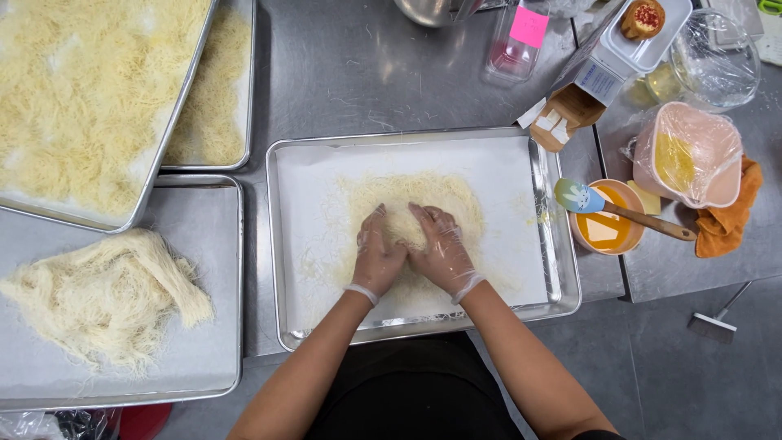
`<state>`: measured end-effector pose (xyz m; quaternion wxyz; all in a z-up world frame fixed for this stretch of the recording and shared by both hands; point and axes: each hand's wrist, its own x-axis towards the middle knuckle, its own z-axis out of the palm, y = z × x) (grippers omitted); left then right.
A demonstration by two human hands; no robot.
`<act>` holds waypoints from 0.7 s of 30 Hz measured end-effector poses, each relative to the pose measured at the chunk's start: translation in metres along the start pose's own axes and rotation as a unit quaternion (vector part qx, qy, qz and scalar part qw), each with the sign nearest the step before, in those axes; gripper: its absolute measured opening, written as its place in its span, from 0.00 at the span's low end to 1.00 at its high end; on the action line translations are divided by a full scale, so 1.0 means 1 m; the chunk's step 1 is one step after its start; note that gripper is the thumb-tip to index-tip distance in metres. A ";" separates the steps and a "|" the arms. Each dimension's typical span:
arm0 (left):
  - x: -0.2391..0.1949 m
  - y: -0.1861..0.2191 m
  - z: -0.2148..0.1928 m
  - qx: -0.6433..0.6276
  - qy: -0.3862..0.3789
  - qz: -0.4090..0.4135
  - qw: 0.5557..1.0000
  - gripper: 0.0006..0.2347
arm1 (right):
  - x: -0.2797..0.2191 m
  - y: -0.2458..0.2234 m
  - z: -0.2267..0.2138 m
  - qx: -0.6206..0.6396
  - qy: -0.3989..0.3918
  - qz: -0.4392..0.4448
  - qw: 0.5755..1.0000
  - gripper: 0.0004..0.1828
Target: Preparing kunafa dough by brushing it with butter and mixing it by hand in a tray.
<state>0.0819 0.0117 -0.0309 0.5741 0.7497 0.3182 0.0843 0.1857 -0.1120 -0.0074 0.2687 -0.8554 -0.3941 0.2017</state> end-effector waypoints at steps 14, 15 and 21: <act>0.043 -0.055 0.012 0.248 -0.064 -0.005 0.967 0.33 | -0.006 0.007 -0.043 -0.080 0.093 -0.085 0.989 0.28; 0.040 -0.047 0.009 0.248 -0.065 -0.005 0.967 0.33 | -0.009 0.001 -0.059 -0.080 0.093 -0.085 0.989 0.28; 0.016 -0.026 0.002 0.140 -0.002 -0.035 0.989 0.30 | -0.009 -0.004 -0.080 -0.035 0.028 0.013 0.999 0.29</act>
